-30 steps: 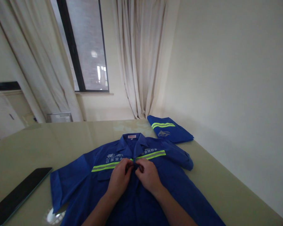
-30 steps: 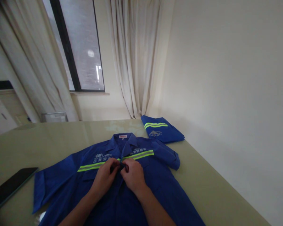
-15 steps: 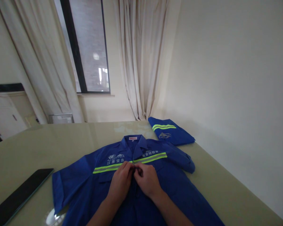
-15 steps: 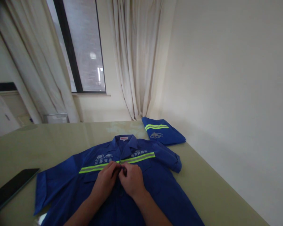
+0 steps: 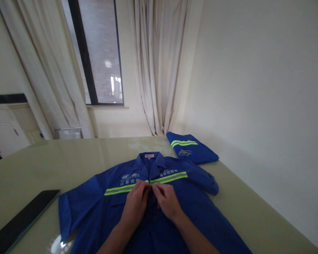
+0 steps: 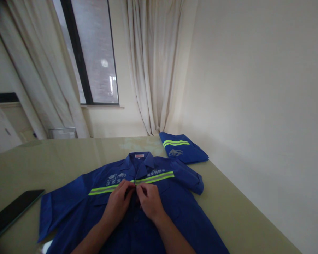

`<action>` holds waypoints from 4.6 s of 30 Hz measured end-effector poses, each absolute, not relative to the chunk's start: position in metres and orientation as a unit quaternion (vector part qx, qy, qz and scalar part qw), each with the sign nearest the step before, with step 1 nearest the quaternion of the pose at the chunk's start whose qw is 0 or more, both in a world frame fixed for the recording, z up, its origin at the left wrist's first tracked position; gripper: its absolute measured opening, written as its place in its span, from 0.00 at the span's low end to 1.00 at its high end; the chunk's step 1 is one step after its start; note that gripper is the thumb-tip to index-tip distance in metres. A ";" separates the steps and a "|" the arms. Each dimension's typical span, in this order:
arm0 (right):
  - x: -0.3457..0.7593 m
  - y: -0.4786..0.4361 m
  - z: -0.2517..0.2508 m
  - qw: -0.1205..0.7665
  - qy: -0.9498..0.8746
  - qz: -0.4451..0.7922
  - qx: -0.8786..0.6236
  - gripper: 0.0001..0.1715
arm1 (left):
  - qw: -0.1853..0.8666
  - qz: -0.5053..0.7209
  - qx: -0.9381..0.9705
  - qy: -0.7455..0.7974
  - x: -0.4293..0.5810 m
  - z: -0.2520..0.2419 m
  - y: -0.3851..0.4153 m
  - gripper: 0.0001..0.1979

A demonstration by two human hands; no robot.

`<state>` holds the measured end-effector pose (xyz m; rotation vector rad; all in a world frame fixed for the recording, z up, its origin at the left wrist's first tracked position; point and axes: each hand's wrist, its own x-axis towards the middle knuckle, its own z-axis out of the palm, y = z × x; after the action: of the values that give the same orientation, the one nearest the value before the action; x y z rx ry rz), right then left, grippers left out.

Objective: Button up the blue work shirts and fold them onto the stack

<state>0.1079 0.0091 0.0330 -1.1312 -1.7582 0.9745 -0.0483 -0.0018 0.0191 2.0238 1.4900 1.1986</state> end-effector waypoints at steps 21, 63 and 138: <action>0.111 0.028 0.021 0.436 -0.628 0.461 -0.451 0.17 | 0.157 0.437 0.708 0.531 -0.049 0.020 -0.003 0.08; 0.108 0.019 0.026 0.399 -0.724 0.258 -0.500 0.08 | 0.421 0.547 0.565 0.453 -0.058 0.020 0.012 0.10; 0.106 0.022 0.024 0.288 -0.810 0.108 -0.500 0.17 | 0.159 0.595 0.429 0.660 -0.208 0.061 -0.027 0.21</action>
<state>0.1063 0.0217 0.0236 -1.3347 -2.1632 0.2890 -0.2079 -0.0269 0.0606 1.2272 1.8876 1.7025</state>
